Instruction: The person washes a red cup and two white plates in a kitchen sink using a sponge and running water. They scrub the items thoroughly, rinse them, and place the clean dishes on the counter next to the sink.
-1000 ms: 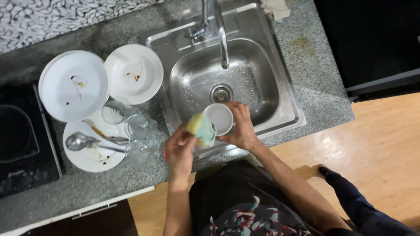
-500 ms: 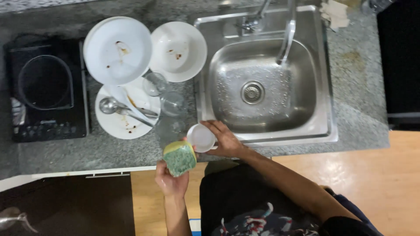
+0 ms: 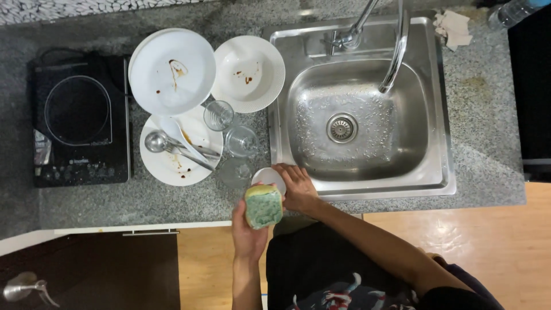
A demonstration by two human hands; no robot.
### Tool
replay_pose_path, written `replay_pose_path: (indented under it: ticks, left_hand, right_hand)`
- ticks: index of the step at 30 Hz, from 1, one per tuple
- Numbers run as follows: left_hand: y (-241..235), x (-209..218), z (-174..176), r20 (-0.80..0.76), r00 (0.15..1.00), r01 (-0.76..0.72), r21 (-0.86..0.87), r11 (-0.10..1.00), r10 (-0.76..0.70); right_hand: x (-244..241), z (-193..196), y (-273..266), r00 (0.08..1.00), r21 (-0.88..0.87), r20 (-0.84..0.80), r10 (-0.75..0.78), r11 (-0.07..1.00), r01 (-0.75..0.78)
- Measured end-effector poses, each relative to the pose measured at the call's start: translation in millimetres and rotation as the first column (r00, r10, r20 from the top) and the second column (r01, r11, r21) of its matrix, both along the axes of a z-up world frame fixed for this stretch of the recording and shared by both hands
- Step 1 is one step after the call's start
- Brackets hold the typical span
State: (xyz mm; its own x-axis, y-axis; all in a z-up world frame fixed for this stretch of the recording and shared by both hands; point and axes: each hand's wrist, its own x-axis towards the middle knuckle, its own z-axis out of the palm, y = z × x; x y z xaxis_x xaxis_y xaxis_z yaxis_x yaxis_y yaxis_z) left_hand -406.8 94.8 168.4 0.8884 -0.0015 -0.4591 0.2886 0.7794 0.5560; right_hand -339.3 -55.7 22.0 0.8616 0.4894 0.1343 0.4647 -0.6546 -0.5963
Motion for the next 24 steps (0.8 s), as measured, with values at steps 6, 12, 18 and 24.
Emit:
replay_pose_path:
  ticks: [6, 12, 18, 24]
  left_hand:
    - [-16.3, 20.4, -6.8, -0.031, 0.995, 0.093, -0.046, 0.995, -0.094]
    - [-32.4, 31.4, -14.3, -0.008, 0.990, 0.140, -0.070, 0.988, -0.140]
    - [-34.2, 20.6, -33.4, -0.058, 0.989, 0.134, -0.088, 0.987, -0.139]
    - [-32.6, -1.8, -32.7, -0.112, 0.991, 0.064, -0.068, 0.996, -0.072]
  right_hand:
    - [20.2, -17.3, -31.4, 0.908, -0.002, -0.315, -0.277, 0.957, 0.291]
    - [121.4, 16.8, -57.9, 0.903, 0.227, -0.010, -0.429, 0.879, 0.420]
    - [238.8, 36.4, -49.3, 0.854, 0.234, -0.132, -0.503, 0.821, 0.520]
    - [306.6, 19.1, -37.4, 0.699, -0.018, -0.285, -0.656, 0.732, 0.681]
